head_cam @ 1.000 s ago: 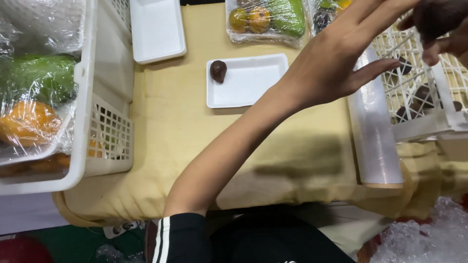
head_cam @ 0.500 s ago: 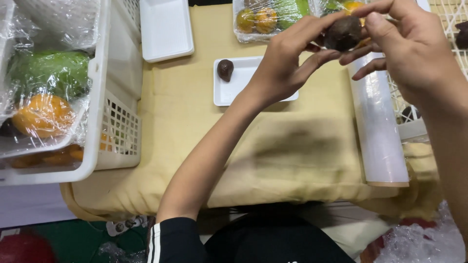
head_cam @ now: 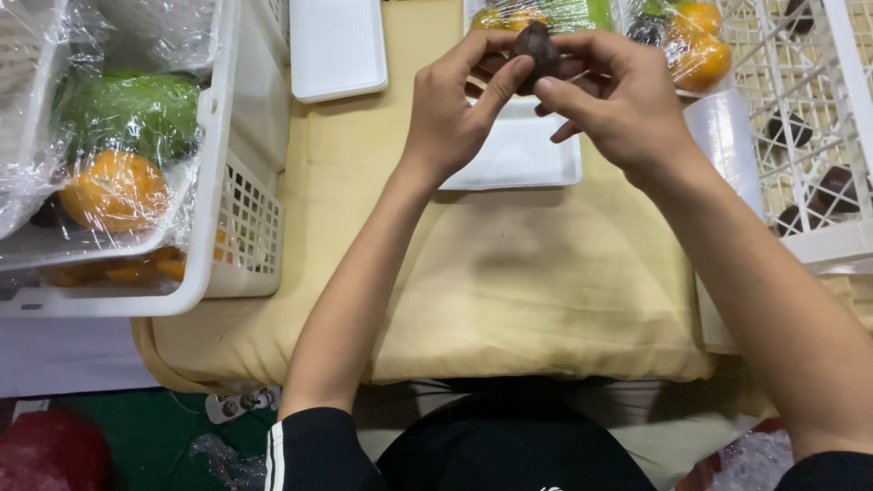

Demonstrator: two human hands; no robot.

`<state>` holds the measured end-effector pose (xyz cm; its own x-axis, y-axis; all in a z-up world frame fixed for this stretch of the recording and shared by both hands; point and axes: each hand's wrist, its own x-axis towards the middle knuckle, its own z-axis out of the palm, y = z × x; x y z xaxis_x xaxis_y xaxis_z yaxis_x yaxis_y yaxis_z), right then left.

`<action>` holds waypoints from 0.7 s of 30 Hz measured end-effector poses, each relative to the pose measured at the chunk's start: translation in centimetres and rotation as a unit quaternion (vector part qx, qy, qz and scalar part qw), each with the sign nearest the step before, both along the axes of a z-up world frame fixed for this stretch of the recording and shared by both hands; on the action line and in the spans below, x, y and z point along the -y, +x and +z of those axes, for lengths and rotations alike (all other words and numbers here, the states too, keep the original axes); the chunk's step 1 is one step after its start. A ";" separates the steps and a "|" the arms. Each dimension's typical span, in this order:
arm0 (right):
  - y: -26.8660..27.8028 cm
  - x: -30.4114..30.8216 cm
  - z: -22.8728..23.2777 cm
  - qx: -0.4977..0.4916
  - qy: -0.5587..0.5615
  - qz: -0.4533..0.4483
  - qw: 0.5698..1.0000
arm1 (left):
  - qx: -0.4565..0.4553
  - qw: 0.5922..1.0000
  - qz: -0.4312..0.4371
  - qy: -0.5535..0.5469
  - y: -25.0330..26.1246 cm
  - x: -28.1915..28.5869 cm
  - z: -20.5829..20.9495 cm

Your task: Placing small fruits into a tray and wrapping it with plastic film

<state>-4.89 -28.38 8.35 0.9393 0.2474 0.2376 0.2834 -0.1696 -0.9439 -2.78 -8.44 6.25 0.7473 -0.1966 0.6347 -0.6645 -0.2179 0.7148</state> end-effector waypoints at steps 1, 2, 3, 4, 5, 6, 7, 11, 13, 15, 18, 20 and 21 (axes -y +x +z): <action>0.8 -0.5 -1.0 0.000 0.001 0.001 1.000 | 0.000 1.000 0.001 0.001 0.3 -0.7 -0.2; 1.5 -1.1 -2.0 -0.032 -0.011 -0.020 0.999 | 0.054 0.996 0.041 0.049 0.5 -1.5 -0.5; 2.2 -1.6 -3.0 -0.063 -0.022 -0.040 0.997 | 0.108 0.986 0.081 0.097 0.8 -2.3 -0.8; 2.3 -2.4 -2.9 -0.063 -0.021 -0.039 0.997 | 0.108 0.986 0.082 0.098 1.0 -3.2 -1.2; 2.3 -3.1 -2.9 -0.077 -0.081 -0.050 0.992 | 0.106 0.981 0.077 0.143 1.3 -4.1 -1.6; 2.2 -3.7 -3.0 -0.092 -0.139 -0.064 0.984 | 0.103 0.974 0.067 0.189 1.5 -4.9 -2.1; 2.2 -4.3 -2.7 -0.093 -0.138 -0.065 0.984 | 0.103 0.974 0.065 0.190 1.6 -5.4 -2.6; 3.3 -5.6 -3.3 -0.139 -0.266 -0.065 0.952 | -0.014 0.964 0.018 0.266 1.9 -6.7 -4.6; 4.2 -5.7 -4.9 -0.129 -0.317 -0.071 0.937 | -0.037 0.967 -0.006 0.251 2.2 -6.9 -5.7; 5.2 -5.7 -6.6 -0.050 -0.381 -0.092 0.919 | -0.024 0.963 -0.011 0.269 2.7 -7.2 -6.6; 4.5 -5.9 -6.2 -0.055 -0.375 -0.094 0.920 | -0.039 0.965 -0.008 0.259 2.7 -7.4 -6.6; 4.5 -5.8 -6.2 -0.052 -0.379 -0.092 0.919 | -0.032 0.965 -0.011 0.259 2.8 -7.5 -6.7; 4.5 -5.8 -6.1 -0.048 -0.382 -0.091 0.918 | -0.023 0.965 -0.013 0.260 2.8 -7.5 -6.7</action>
<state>-0.42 -22.59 2.21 0.9892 0.1442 -0.0263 0.1062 -0.8289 -0.5492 0.01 -0.89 -0.49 0.7630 -0.4986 0.4114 -0.6445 -0.5382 0.5430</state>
